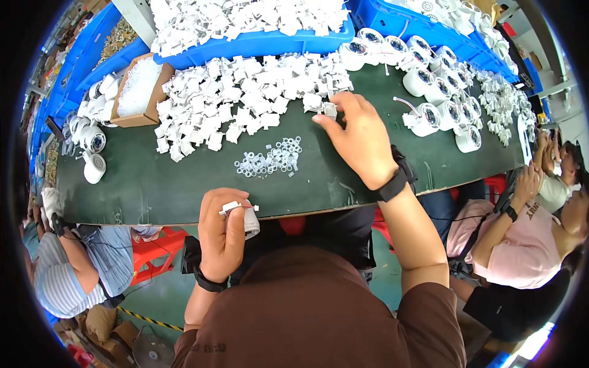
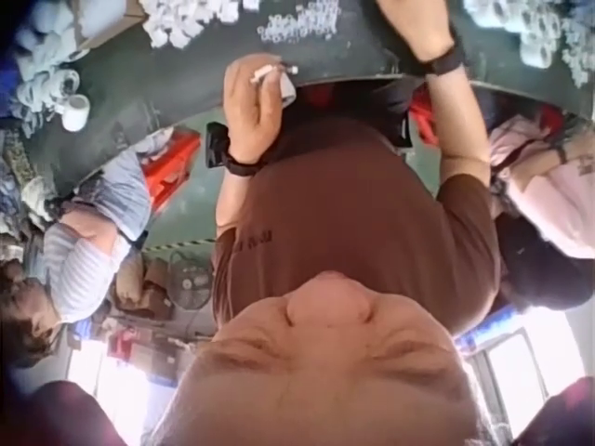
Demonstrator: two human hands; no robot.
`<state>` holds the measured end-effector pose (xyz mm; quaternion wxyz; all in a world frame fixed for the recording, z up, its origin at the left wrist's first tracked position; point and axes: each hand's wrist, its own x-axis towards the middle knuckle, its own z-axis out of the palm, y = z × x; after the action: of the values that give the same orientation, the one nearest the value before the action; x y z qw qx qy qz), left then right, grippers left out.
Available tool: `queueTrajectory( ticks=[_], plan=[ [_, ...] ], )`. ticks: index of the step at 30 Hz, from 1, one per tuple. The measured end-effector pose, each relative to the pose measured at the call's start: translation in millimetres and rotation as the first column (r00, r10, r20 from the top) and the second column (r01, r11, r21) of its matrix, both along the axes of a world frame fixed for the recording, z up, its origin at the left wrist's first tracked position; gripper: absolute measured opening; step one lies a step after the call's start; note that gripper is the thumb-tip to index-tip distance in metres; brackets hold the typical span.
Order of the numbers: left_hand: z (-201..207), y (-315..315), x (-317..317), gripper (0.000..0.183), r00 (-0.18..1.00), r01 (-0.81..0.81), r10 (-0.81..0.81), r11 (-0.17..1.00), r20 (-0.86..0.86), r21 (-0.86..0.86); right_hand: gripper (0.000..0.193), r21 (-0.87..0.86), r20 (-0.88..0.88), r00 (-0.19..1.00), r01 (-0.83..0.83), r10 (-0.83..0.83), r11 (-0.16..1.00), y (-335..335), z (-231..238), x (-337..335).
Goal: The person picks up a white plastic component and a small white ring, fits the ring onto the component, and then presses a white cap onto the assembly. This process is repeated multiple times with additional components, rings, and caps.
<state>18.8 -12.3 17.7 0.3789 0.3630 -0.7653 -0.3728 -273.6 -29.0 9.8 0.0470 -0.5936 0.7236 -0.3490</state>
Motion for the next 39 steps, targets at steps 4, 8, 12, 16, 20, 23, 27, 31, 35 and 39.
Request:
queueTrajectory(
  ticks=[4,8,12,16,20,23,27,31,35,39],
  plan=[
    [3,1,0,0.013,1.0,0.0,0.0,1.0,0.024,-0.004,0.021,-0.061,-0.173,0.981,-0.099,0.087,0.993,-7,-7,0],
    [1,1,4,0.013,1.0,-0.015,0.014,0.999,0.01,0.051,0.021,0.02,-0.139,0.989,-0.039,0.042,0.999,-1,0,-4],
    [2,-1,5,0.014,1.0,0.023,-0.022,0.999,-0.006,0.043,0.035,0.164,0.304,0.953,-0.035,-0.017,0.986,19,19,9],
    [6,-1,2,0.015,0.979,0.183,-0.161,0.966,-0.129,0.184,0.038,0.072,0.949,0.3,-0.51,0.099,0.857,52,46,50],
    [5,3,-2,0.016,0.973,0.211,-0.193,0.965,-0.125,0.157,0.033,0.02,0.954,0.266,-0.517,0.138,0.856,70,35,90],
    [6,0,4,0.018,0.975,0.21,-0.198,0.969,-0.1,0.131,0.033,0.146,0.934,0.351,-0.557,0.072,0.817,66,28,92],
    [10,7,5,0.012,0.987,0.058,-0.005,0.941,-0.158,0.334,0.03,0.065,0.898,0.398,-0.541,0.187,0.839,62,26,97],
    [6,1,10,0.011,0.969,0.191,-0.141,0.948,-0.201,0.255,0.034,0.008,0.942,0.295,-0.495,0.16,0.869,65,26,109],
    [8,2,11,0.018,0.988,0.139,-0.127,0.981,-0.091,0.136,0.044,-0.063,0.806,0.515,-0.416,0.292,0.907,67,14,114],
    [9,2,12,0.015,0.987,0.135,-0.124,0.984,-0.1,0.118,0.049,-0.061,0.642,0.68,-0.416,0.355,0.907,66,20,118]
  ],
)
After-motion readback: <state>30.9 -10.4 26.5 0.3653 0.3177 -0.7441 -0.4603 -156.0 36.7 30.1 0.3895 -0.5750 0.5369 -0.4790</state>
